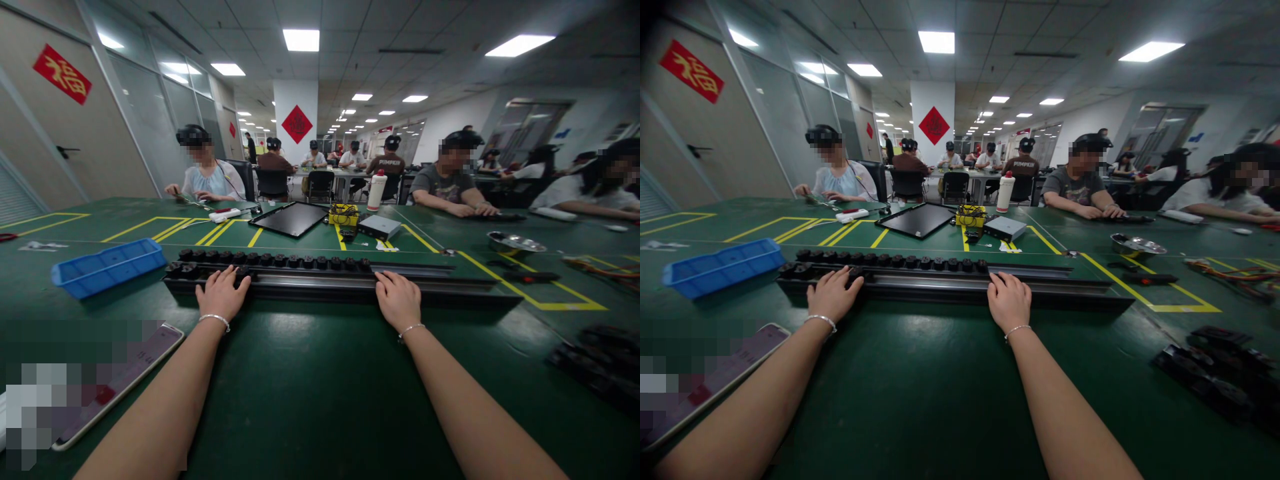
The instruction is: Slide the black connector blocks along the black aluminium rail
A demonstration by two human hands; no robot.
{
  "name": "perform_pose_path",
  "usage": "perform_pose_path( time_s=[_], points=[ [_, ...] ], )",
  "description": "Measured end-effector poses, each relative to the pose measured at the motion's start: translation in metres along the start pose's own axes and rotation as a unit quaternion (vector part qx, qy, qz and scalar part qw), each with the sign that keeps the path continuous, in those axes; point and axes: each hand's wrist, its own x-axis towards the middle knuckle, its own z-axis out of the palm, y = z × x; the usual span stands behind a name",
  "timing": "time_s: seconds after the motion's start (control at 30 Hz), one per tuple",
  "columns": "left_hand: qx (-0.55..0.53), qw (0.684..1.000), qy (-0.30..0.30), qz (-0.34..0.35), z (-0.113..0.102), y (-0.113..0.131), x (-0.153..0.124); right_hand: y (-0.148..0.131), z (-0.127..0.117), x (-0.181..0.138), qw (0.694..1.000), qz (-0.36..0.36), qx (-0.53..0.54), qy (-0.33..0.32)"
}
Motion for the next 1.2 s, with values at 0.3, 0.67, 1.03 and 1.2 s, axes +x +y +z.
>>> perform_pose_path(
  time_s=[0.3,0.67,1.03,1.2],
  points=[
    [0.006,1.0,-0.004,0.004,-0.0013,0.0003,0.0002,0.0,0.0014,-0.0005,1.0,0.001,-0.006,0.01],
    [0.013,1.0,-0.005,0.008,-0.0006,-0.0009,0.0004,-0.0021,-0.0031,-0.0009,1.0,0.007,-0.014,-0.007],
    [0.012,1.0,-0.004,0.012,-0.0002,-0.0016,0.001,-0.0029,-0.0048,-0.0003,1.0,0.015,-0.009,-0.025],
    [0.012,1.0,-0.007,0.009,-0.0013,-0.0006,0.0006,-0.003,-0.0042,-0.0004,1.0,0.015,-0.012,-0.022]
  ],
)
